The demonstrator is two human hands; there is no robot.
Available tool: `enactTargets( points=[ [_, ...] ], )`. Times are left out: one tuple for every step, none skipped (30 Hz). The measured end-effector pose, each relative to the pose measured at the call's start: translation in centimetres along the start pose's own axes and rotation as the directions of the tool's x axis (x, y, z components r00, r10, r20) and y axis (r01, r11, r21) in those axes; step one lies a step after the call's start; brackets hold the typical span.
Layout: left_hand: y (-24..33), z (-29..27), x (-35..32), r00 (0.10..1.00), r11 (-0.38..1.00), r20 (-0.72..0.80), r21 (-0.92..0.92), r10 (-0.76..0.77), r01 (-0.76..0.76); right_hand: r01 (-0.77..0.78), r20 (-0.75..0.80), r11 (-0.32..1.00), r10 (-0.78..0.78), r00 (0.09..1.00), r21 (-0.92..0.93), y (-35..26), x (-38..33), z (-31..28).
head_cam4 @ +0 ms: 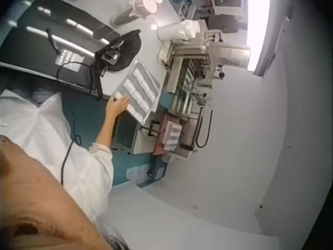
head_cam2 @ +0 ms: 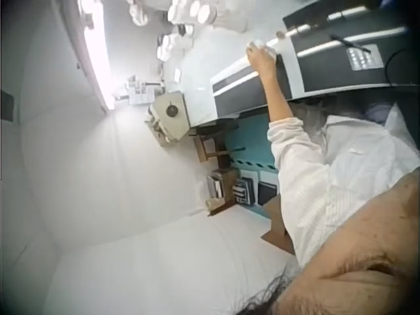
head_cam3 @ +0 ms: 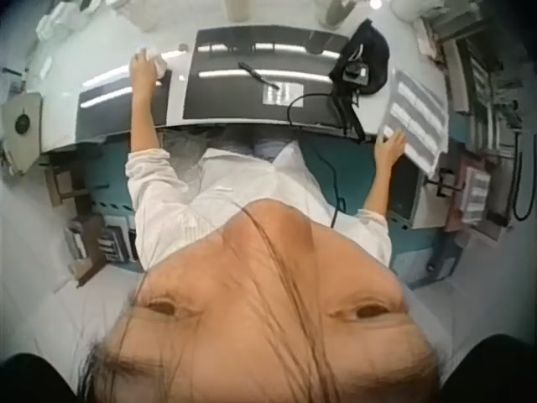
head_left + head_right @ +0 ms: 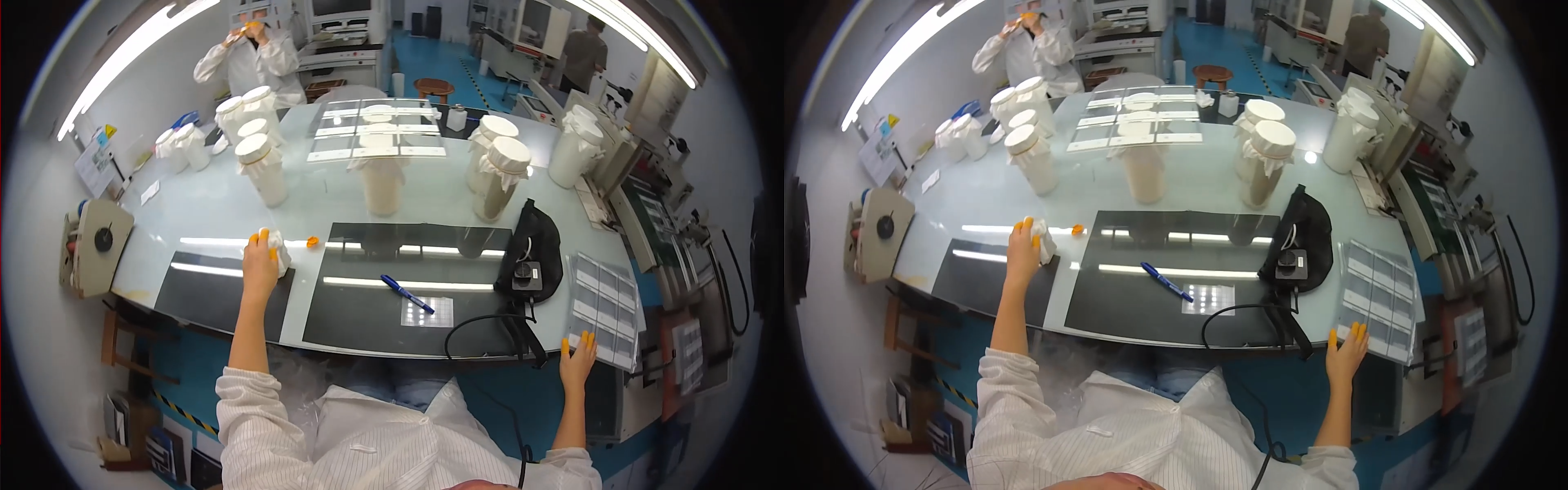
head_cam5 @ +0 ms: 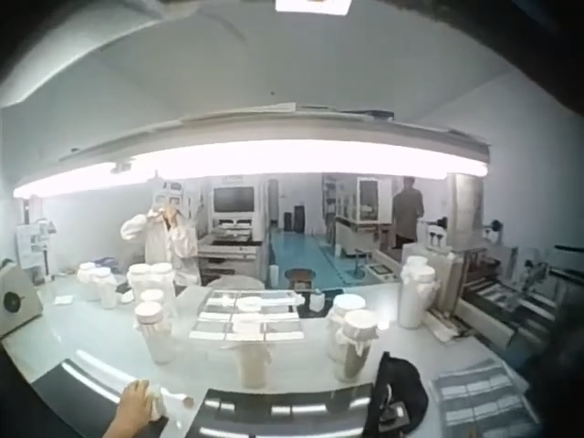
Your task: Inspecting and cleaning glass panels with a grid pattern using a cloth in an industrial cleanroom setting.
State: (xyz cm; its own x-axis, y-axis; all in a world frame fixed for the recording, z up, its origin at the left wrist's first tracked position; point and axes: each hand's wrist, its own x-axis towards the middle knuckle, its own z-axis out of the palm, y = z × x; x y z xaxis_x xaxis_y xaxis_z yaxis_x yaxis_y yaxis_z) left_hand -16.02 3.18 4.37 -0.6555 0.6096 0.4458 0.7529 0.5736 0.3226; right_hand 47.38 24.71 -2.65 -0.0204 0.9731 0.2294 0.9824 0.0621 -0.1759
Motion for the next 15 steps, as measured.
enactTargets(
  points=[
    [0.0, -0.6, -0.1, 0.999, 0.999, 0.032, -0.017, 0.03, -0.03, 0.017, 0.002, 1.0, -0.017, 1.0, 0.009, -0.5, -0.2, -0.5],
    [0.0, -1.2, 0.0, 0.996, 0.997, 0.064, -0.04, 0.063, -0.06, 0.031, 0.0, 0.999, -0.031, 1.0, 0.013, -0.8, -0.4, -0.9],
    [-0.6, -1.9, 0.0, 0.99, 0.993, 0.101, -0.081, 0.093, -0.085, 0.045, -0.008, 0.999, -0.045, 0.999, 0.026, -0.9, -0.5, -1.1],
    [-1.4, -2.5, 0.1, 0.983, 0.987, 0.137, -0.12, 0.123, -0.107, 0.015, -0.02, 0.999, -0.015, 1.0, 0.032, -1.0, -0.5, -1.1],
    [-2.2, -2.9, 0.1, 0.975, 0.981, 0.163, -0.146, 0.148, -0.124, 0.051, -0.015, 0.998, -0.051, 0.999, 0.024, -1.0, -0.4, -1.0],
    [-2.8, -3.4, 0.0, 0.967, 0.976, 0.192, -0.166, 0.17, -0.139, 0.088, -0.003, 0.996, -0.088, 0.996, 0.017, -1.0, -0.5, -0.7],
    [-2.8, -3.9, 0.0, 0.959, 0.97, 0.211, -0.196, 0.187, -0.146, 0.104, -0.03, 0.995, -0.104, 0.994, -0.004, -0.9, -0.7, -0.6],
    [-2.8, -4.0, 0.1, 0.951, 0.963, 0.232, -0.224, 0.203, -0.151, 0.076, -0.028, 0.997, -0.076, 0.997, -0.003, -0.8, -0.6, -0.8],
    [-3.5, -4.4, 0.1, 0.95, 0.956, 0.217, -0.239, 0.223, -0.17, 0.073, 0.001, 0.997, -0.073, 0.997, 0.009, -1.4, -0.4, -1.4],
    [-3.5, -4.3, 0.2, 0.944, 0.954, 0.227, -0.239, 0.238, -0.183, 0.066, 0.029, 0.998, -0.066, 0.997, 0.015, -1.8, -0.3, -2.0],
    [-3.4, -4.3, 0.3, 0.957, 0.942, 0.23, -0.321, 0.177, -0.097, 0.089, 0.004, 0.995, -0.089, 0.996, -0.032, -2.0, -0.3, -2.2],
    [-3.2, -4.4, 0.4, 0.966, 0.917, 0.235, -0.399, 0.109, -0.007, 0.078, 0.01, 0.996, -0.078, 0.997, -0.03, -1.9, -0.1, -2.4],
    [-2.4, -4.7, 0.7, 0.979, 0.939, 0.191, -0.345, 0.074, -0.003, 0.104, 0.025, 0.994, -0.103, 0.994, -0.038, -1.8, 0.1, -2.5],
    [-2.6, -4.3, 1.2, 0.976, 0.94, 0.2, -0.34, 0.081, -0.008, 0.13, 0.04, 0.991, -0.128, 0.991, -0.044, -1.7, 0.1, -2.4],
    [-3.2, -4.1, 1.6, 0.978, 0.938, 0.206, -0.34, 0.012, 0.061, 0.214, -0.021, 0.97, -0.218, 0.976, -0.116, -1.4, 0.2, -2.2]
  ],
)
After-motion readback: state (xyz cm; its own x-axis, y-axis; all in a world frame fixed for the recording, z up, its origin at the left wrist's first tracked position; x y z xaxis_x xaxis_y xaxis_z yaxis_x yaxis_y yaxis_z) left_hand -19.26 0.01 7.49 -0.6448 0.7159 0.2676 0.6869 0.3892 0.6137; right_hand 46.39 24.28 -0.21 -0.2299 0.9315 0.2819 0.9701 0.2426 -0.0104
